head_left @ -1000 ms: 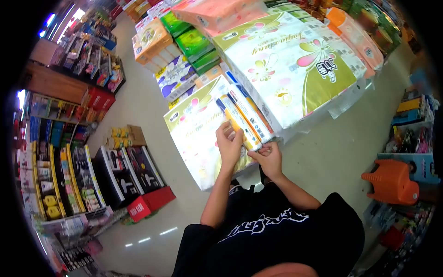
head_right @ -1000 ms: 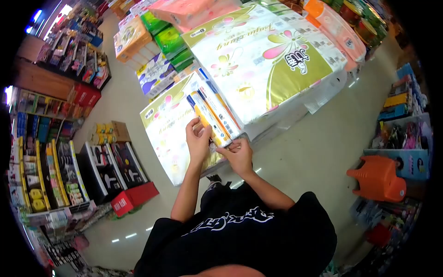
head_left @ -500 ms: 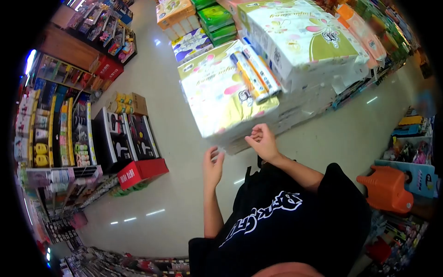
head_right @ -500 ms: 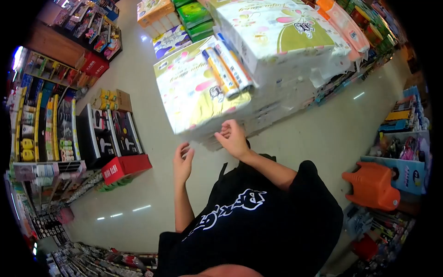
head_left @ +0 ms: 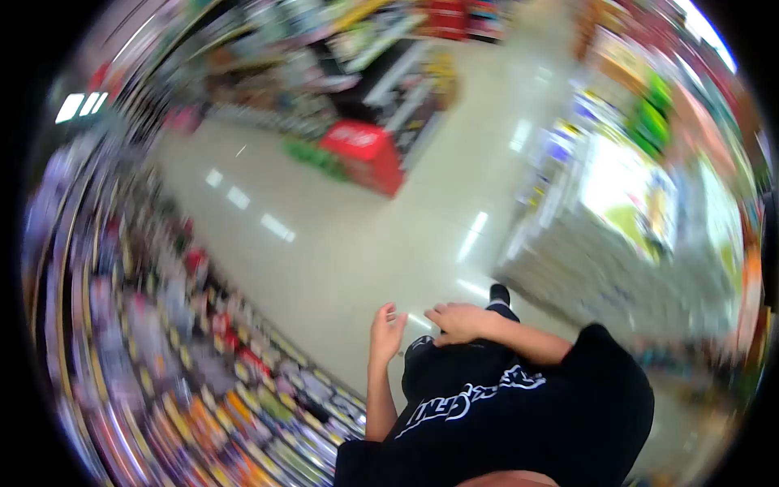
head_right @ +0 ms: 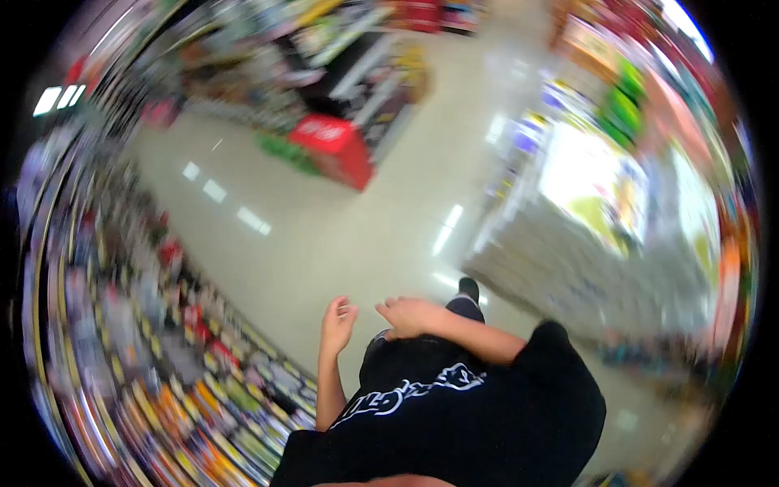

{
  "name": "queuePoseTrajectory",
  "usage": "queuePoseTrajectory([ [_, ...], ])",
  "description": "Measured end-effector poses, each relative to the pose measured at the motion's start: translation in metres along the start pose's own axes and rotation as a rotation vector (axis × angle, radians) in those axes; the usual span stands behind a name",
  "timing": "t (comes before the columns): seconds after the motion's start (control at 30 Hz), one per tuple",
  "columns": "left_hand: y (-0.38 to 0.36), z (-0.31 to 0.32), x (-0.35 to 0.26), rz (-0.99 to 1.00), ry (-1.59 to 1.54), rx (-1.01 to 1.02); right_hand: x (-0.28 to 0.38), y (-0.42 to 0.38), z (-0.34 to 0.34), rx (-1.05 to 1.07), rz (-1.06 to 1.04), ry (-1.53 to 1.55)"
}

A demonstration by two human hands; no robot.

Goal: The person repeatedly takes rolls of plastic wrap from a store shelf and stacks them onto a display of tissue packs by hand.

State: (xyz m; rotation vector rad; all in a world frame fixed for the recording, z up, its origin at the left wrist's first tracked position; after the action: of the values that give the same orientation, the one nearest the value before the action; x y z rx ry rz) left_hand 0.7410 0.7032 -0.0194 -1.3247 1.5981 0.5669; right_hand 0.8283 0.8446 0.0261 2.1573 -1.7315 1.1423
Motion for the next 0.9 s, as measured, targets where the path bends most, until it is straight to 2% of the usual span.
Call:
queuePoseTrajectory([
  [0.03,-0.009,-0.013,0.017,0.014,0.014,-0.034,0.025,0.010,0.014,0.138,-0.079,-0.132],
  [0.07,-0.020,-0.025,0.029,0.023,0.036,-0.062,0.045,0.020,0.024,0.215,-0.136,-0.117],
  [0.1,-0.034,-0.048,0.041,-0.029,0.012,-0.180,0.064,0.028,0.035,0.298,-0.184,-0.100],
  [0.17,-0.057,-0.074,0.044,0.004,0.075,-0.238,0.099,0.044,0.051,0.373,-0.327,-0.122],
  [0.2,-0.069,-0.092,0.051,-0.055,0.060,-0.332,0.112,0.053,0.057,0.360,-0.404,-0.143],
  [0.27,-0.087,-0.109,0.062,-0.158,0.052,-0.283,0.135,0.074,0.075,0.389,-0.557,-0.200],
  [0.3,-0.100,-0.120,0.063,-0.212,0.043,-0.338,0.144,0.080,0.084,0.536,-0.508,-0.252],
  [0.33,-0.106,-0.131,0.057,-0.193,-0.033,-0.402,0.157,0.086,0.088,0.567,-0.549,-0.284],
  [0.4,-0.110,-0.146,0.067,-0.176,-0.109,-0.494,0.185,0.105,0.101,0.608,-0.614,-0.329],
  [0.47,-0.119,-0.163,0.086,-0.136,-0.225,-0.672,0.217,0.129,0.106,0.558,-0.705,-0.335],
  [0.63,-0.144,-0.237,0.138,-0.279,-0.454,-0.880,0.278,0.186,0.154,0.678,-0.826,-0.279],
  [0.7,-0.158,-0.284,0.142,-0.319,-0.202,-1.015,0.307,0.210,0.167,0.716,-0.887,-0.300],
  [0.73,-0.161,-0.300,0.151,-0.397,-0.219,-1.031,0.324,0.220,0.170,0.735,-0.920,-0.286],
  [0.83,-0.170,-0.358,0.153,-0.434,-0.093,-1.090,0.376,0.254,0.177,0.755,-0.995,-0.253],
  [0.9,-0.176,-0.396,0.152,-0.464,-0.064,-1.069,0.409,0.287,0.169,0.565,-1.045,-0.152],
])
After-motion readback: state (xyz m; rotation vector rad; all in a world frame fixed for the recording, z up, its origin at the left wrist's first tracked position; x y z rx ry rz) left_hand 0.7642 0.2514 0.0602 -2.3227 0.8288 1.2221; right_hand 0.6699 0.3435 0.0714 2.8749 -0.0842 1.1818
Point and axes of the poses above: each hand's wrist, its own y-axis towards the middle knuckle, its own z-axis out of the palm, x = y × z, the point moved 10 cm from there along y, towards the middle knuckle, and after that the axes turned 4 degrees about -x, right-handed, at the moved point
